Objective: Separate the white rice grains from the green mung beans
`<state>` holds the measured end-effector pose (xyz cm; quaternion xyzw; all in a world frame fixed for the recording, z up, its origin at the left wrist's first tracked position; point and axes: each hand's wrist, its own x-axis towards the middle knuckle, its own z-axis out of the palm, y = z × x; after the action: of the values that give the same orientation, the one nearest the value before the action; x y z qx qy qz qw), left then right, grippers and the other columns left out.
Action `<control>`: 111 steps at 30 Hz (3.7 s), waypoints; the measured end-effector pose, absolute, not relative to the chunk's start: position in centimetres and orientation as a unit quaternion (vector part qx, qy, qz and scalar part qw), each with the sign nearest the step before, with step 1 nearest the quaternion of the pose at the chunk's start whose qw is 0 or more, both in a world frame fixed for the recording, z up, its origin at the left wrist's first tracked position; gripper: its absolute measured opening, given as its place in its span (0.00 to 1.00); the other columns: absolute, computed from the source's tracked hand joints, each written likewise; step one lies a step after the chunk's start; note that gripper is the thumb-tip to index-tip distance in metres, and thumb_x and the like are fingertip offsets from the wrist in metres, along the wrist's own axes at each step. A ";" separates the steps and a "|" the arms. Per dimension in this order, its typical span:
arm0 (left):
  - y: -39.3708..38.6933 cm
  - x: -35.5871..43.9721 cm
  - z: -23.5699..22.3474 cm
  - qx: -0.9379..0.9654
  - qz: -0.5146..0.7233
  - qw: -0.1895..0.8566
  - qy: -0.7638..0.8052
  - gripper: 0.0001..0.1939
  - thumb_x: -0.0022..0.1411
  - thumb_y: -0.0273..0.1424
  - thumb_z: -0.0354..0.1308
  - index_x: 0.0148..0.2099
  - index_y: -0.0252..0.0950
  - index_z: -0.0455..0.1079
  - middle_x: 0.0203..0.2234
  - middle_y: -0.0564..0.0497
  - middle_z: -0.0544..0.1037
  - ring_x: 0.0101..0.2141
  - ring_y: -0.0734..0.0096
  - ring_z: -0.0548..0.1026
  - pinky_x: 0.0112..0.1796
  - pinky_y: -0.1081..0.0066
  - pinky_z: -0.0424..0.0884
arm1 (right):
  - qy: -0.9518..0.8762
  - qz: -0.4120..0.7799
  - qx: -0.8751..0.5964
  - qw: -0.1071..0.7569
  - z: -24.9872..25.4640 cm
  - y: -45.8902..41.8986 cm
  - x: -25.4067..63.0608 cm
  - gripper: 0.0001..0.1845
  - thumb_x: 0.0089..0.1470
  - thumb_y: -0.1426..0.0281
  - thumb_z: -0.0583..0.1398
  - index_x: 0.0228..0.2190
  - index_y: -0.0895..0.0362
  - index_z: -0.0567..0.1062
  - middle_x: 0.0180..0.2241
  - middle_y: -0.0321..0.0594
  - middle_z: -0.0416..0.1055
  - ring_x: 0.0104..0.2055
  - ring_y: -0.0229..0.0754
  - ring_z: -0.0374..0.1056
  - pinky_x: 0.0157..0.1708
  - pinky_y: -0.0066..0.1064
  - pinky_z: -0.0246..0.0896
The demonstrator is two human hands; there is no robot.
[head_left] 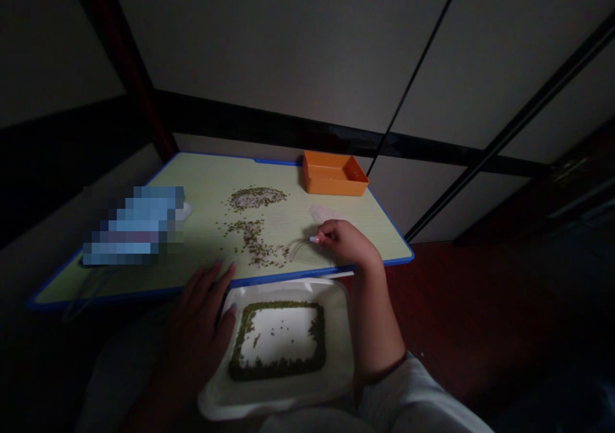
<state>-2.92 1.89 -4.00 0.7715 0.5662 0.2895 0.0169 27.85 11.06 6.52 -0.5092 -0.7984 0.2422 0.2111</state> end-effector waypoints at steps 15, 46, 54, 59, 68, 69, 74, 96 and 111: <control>1.9 -2.9 -4.0 0.776 0.290 0.014 0.560 0.30 0.67 0.35 0.46 0.70 0.42 0.51 0.68 0.42 0.60 0.69 0.48 0.55 0.65 0.42 0.59 | -0.791 0.221 -0.542 0.179 6.8 11.1 27.9 0.17 0.60 0.70 0.60 0.19 0.58 0.70 0.20 0.32 0.62 0.24 0.33 0.51 0.27 0.29 0.43; 1.9 -2.8 -4.0 0.785 0.283 -0.003 0.551 0.32 0.67 0.33 0.46 0.71 0.46 0.46 0.67 0.42 0.60 0.67 0.45 0.56 0.63 0.39 0.63 | -0.811 0.222 -0.518 0.160 6.7 10.8 26.6 0.15 0.58 0.73 0.62 0.20 0.59 0.73 0.19 0.31 0.63 0.24 0.33 0.53 0.27 0.28 0.44; 2.0 -2.9 -4.2 0.781 0.290 -0.004 0.553 0.32 0.66 0.34 0.47 0.71 0.44 0.48 0.67 0.42 0.60 0.68 0.48 0.55 0.64 0.42 0.60 | -0.798 0.186 -0.552 0.158 6.9 10.8 27.3 0.14 0.59 0.72 0.62 0.21 0.60 0.75 0.19 0.32 0.63 0.23 0.33 0.52 0.26 0.29 0.42; 1.9 -2.9 -4.2 0.781 0.289 0.001 0.554 0.32 0.66 0.34 0.46 0.71 0.45 0.48 0.68 0.43 0.59 0.69 0.48 0.54 0.65 0.43 0.60 | -0.798 0.206 -0.543 0.159 6.9 10.7 26.8 0.15 0.60 0.71 0.61 0.21 0.60 0.75 0.19 0.31 0.64 0.23 0.33 0.52 0.27 0.29 0.42; 1.8 -2.6 -3.6 0.771 0.289 0.028 0.567 0.31 0.66 0.36 0.46 0.70 0.44 0.51 0.68 0.42 0.61 0.69 0.47 0.55 0.65 0.40 0.60 | -0.790 0.153 -0.579 0.134 6.9 10.9 27.3 0.15 0.61 0.68 0.62 0.23 0.60 0.78 0.22 0.38 0.72 0.23 0.34 0.50 0.26 0.31 0.41; 1.8 -2.6 -3.6 0.770 0.291 0.029 0.567 0.31 0.66 0.36 0.46 0.70 0.44 0.51 0.68 0.42 0.61 0.69 0.47 0.56 0.64 0.40 0.60 | -0.789 0.144 -0.583 0.132 6.9 11.0 27.4 0.15 0.61 0.68 0.62 0.24 0.60 0.78 0.23 0.40 0.73 0.23 0.35 0.50 0.26 0.31 0.41; 1.8 -2.7 -3.7 0.770 0.288 0.030 0.569 0.30 0.66 0.36 0.46 0.70 0.43 0.52 0.68 0.43 0.61 0.69 0.48 0.55 0.65 0.42 0.59 | -0.769 0.106 -0.617 0.132 6.8 11.1 27.9 0.14 0.61 0.68 0.61 0.26 0.60 0.80 0.26 0.44 0.76 0.25 0.36 0.53 0.27 0.32 0.41; 1.9 -2.8 -4.2 0.773 0.290 0.006 0.564 0.31 0.66 0.34 0.47 0.70 0.45 0.52 0.68 0.44 0.62 0.69 0.51 0.56 0.65 0.46 0.61 | -0.796 0.227 -0.524 0.202 6.6 11.0 27.5 0.17 0.60 0.69 0.60 0.21 0.59 0.72 0.19 0.30 0.61 0.24 0.33 0.52 0.26 0.27 0.42; 1.9 -3.0 -4.6 0.776 0.293 -0.008 0.558 0.32 0.66 0.34 0.48 0.70 0.46 0.50 0.68 0.43 0.61 0.68 0.49 0.57 0.64 0.44 0.62 | -0.786 0.192 -0.555 0.193 6.6 11.2 27.0 0.17 0.61 0.70 0.60 0.21 0.60 0.73 0.18 0.31 0.62 0.23 0.33 0.50 0.26 0.29 0.41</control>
<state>-3.04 1.86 -4.64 0.7764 0.5578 0.2934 -0.0078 26.98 11.20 6.62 -0.5547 -0.7862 0.1921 0.1929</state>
